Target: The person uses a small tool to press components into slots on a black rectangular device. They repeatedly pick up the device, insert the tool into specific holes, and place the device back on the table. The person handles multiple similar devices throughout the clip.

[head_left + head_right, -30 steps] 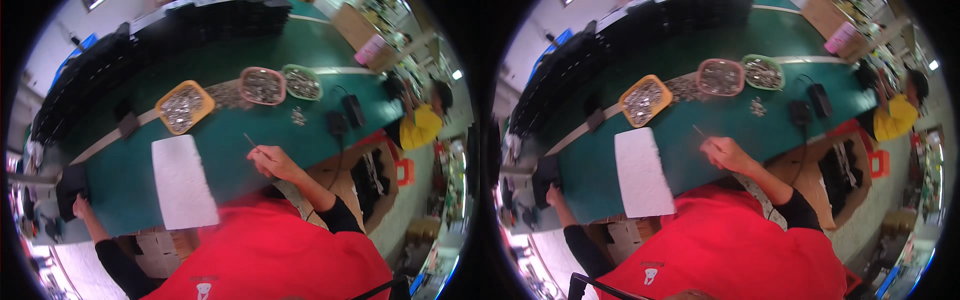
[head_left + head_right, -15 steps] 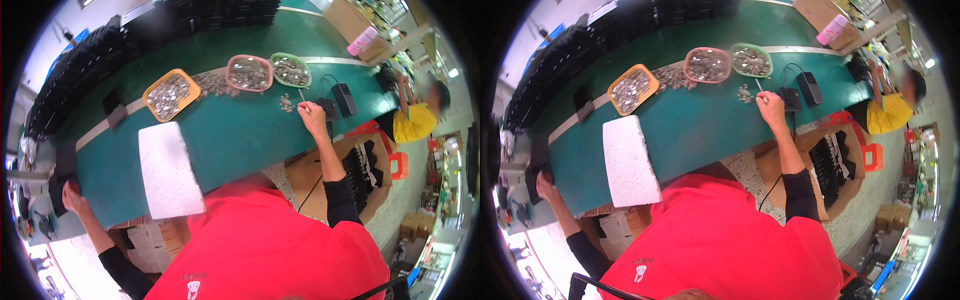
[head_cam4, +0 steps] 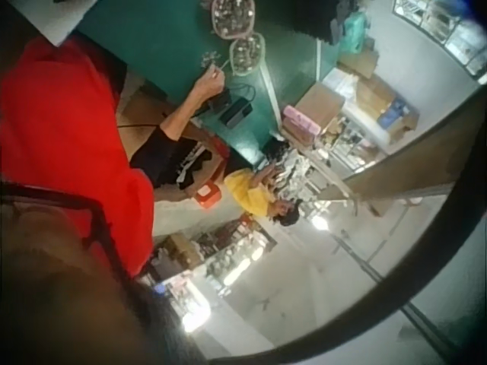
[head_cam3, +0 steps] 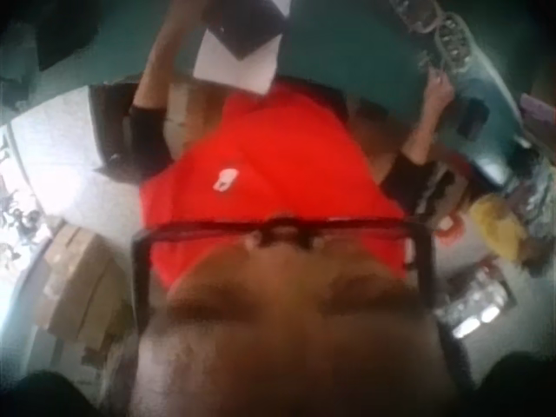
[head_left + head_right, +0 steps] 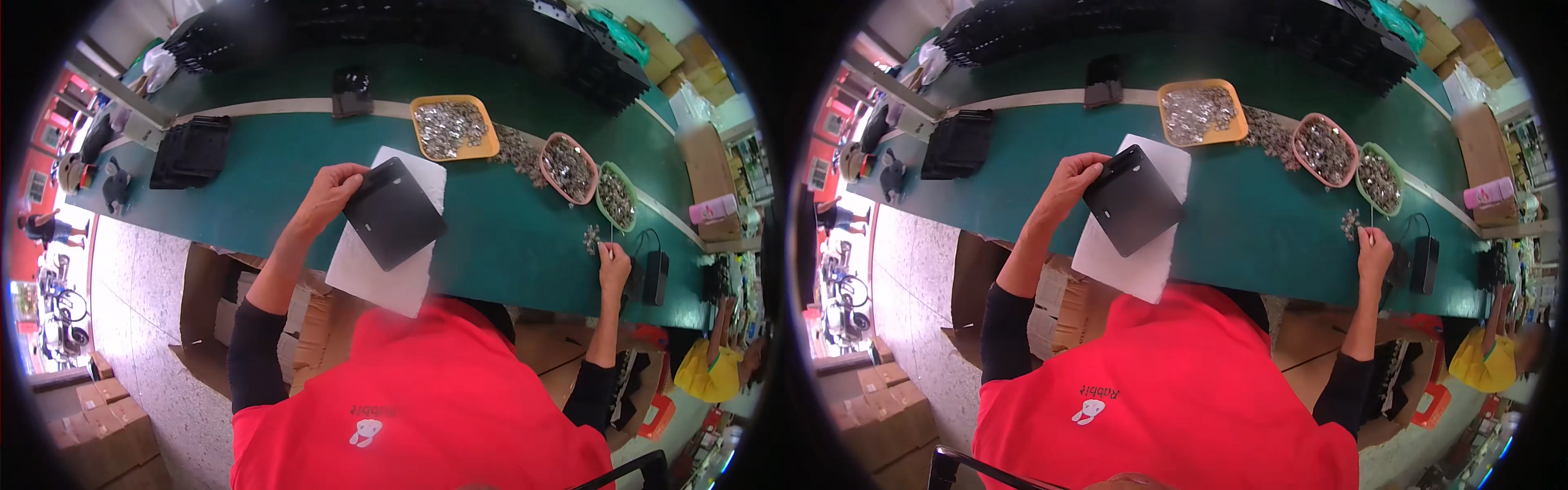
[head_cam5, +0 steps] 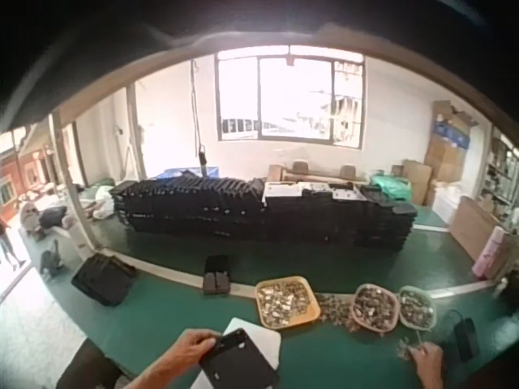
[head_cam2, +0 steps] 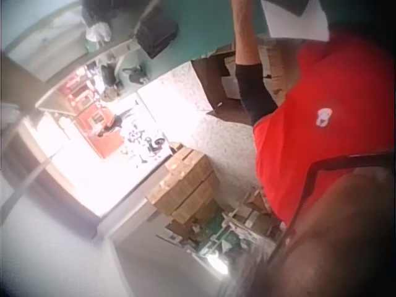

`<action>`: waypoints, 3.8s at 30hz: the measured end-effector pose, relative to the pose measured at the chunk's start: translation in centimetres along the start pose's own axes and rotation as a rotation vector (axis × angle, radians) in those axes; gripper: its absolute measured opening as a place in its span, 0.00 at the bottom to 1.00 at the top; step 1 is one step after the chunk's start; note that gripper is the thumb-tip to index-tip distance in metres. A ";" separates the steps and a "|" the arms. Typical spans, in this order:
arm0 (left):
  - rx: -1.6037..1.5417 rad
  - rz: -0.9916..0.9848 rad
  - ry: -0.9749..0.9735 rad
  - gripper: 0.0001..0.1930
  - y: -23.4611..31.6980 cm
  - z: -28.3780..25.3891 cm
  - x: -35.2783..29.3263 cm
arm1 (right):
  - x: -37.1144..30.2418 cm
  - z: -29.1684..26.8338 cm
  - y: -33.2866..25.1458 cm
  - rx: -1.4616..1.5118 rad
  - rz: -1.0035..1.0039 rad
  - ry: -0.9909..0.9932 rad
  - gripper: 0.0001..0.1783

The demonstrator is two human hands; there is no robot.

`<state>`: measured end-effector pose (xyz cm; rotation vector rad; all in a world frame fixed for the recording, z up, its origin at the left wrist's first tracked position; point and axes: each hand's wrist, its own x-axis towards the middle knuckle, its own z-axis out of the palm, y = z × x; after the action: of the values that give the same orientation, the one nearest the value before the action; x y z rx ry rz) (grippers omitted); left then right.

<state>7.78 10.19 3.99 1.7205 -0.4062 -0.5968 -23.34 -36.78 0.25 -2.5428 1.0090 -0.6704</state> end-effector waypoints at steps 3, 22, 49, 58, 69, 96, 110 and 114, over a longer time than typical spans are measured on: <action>0.211 0.056 -0.007 0.13 -0.7 1.1 0.4 | 0.2 -0.8 0.3 0.059 0.042 0.004 0.12; 0.447 0.352 0.221 0.11 -2.1 9.8 -2.8 | -2.7 5.4 -23.8 1.062 0.242 -0.897 0.09; 0.709 0.408 0.224 0.23 -0.8 11.9 -3.6 | 0.3 7.9 -27.9 0.322 -0.139 -0.898 0.09; 0.666 0.471 0.260 0.19 -1.0 11.9 -3.4 | 0.2 7.9 -28.7 0.248 -0.191 -0.857 0.08; 0.646 0.467 0.248 0.18 -1.0 11.8 -3.3 | 0.4 8.1 -27.7 0.407 -0.032 -0.916 0.07; 0.672 0.435 0.243 0.22 -1.1 11.8 -3.4 | 1.5 9.0 -27.2 0.413 0.017 -1.059 0.11; 0.891 0.594 0.218 0.21 -0.8 13.5 -4.2 | -3.5 5.4 -23.9 0.237 -0.453 -0.680 0.14; 0.929 0.585 0.205 0.21 -0.5 13.6 -4.1 | -4.7 5.9 -23.2 0.148 -0.535 -0.604 0.16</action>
<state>-3.56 1.87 2.02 2.3411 -1.1047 0.2604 -10.38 -16.50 4.45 -2.6232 0.0766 -0.0575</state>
